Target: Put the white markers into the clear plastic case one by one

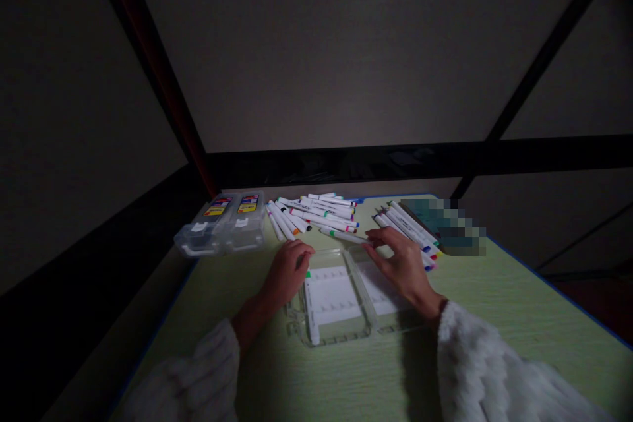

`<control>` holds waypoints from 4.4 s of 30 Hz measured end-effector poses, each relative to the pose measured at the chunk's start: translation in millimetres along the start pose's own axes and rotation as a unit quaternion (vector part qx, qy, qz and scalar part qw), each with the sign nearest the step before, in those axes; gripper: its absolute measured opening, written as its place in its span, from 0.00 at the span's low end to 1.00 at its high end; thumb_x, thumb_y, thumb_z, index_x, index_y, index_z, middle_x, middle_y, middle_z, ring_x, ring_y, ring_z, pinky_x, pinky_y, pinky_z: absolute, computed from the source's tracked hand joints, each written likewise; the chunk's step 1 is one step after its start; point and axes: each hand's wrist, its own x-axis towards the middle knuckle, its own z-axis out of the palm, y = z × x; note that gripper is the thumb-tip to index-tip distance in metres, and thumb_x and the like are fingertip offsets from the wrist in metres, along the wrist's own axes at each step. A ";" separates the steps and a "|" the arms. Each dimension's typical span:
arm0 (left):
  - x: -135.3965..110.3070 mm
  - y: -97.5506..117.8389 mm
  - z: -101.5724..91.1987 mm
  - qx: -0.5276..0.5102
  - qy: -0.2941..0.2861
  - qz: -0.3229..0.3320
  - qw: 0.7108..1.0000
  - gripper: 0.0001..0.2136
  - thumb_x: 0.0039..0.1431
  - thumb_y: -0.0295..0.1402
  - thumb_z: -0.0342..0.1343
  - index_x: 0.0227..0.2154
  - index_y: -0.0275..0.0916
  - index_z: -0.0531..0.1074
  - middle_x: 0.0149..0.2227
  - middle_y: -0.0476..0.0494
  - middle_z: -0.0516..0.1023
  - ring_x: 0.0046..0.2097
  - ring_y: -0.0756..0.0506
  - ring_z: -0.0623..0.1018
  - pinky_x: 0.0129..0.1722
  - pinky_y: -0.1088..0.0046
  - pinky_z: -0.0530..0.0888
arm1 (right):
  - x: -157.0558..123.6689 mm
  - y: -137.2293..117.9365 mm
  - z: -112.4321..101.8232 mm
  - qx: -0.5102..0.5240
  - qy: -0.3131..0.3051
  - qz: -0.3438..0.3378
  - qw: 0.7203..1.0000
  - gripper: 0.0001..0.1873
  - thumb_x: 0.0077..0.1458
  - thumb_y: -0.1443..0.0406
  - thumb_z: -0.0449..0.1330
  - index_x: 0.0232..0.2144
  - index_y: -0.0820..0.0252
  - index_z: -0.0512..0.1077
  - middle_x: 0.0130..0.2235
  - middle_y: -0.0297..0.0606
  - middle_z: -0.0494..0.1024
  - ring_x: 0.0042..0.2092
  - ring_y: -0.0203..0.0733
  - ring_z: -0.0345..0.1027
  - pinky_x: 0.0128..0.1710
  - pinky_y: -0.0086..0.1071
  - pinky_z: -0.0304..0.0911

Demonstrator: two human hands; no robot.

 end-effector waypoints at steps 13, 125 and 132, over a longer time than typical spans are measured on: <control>-1.4 -1.7 0.5 -0.002 0.010 0.006 1.000 0.07 0.51 0.22 0.46 0.26 0.35 0.69 0.29 0.45 0.72 0.35 0.48 0.70 0.37 0.71 0.66 | -3.1 -11.4 -3.9 -0.007 -0.020 -0.055 0.998 0.06 0.52 0.71 0.53 0.27 0.59 0.69 0.28 0.36 0.70 0.29 0.36 0.66 0.27 0.28 0.63; -0.6 2.2 -0.4 -0.047 0.026 -0.047 0.997 0.15 0.52 0.24 0.42 0.42 0.34 0.67 0.37 0.42 0.73 0.40 0.48 0.72 0.42 0.70 0.68 | -3.9 -59.7 -4.6 -0.051 -0.325 -0.217 0.919 0.13 0.57 0.65 0.46 0.41 0.63 0.66 0.31 0.38 0.69 0.33 0.38 0.62 0.36 0.33 0.55; -0.5 3.2 -0.8 -0.043 0.028 -0.063 0.997 0.16 0.51 0.24 0.43 0.44 0.33 0.66 0.39 0.41 0.73 0.41 0.47 0.72 0.44 0.68 0.68 | -4.7 -62.6 -3.7 -0.057 -0.329 -0.228 0.915 0.13 0.57 0.64 0.46 0.39 0.63 0.67 0.30 0.37 0.69 0.31 0.38 0.62 0.34 0.32 0.55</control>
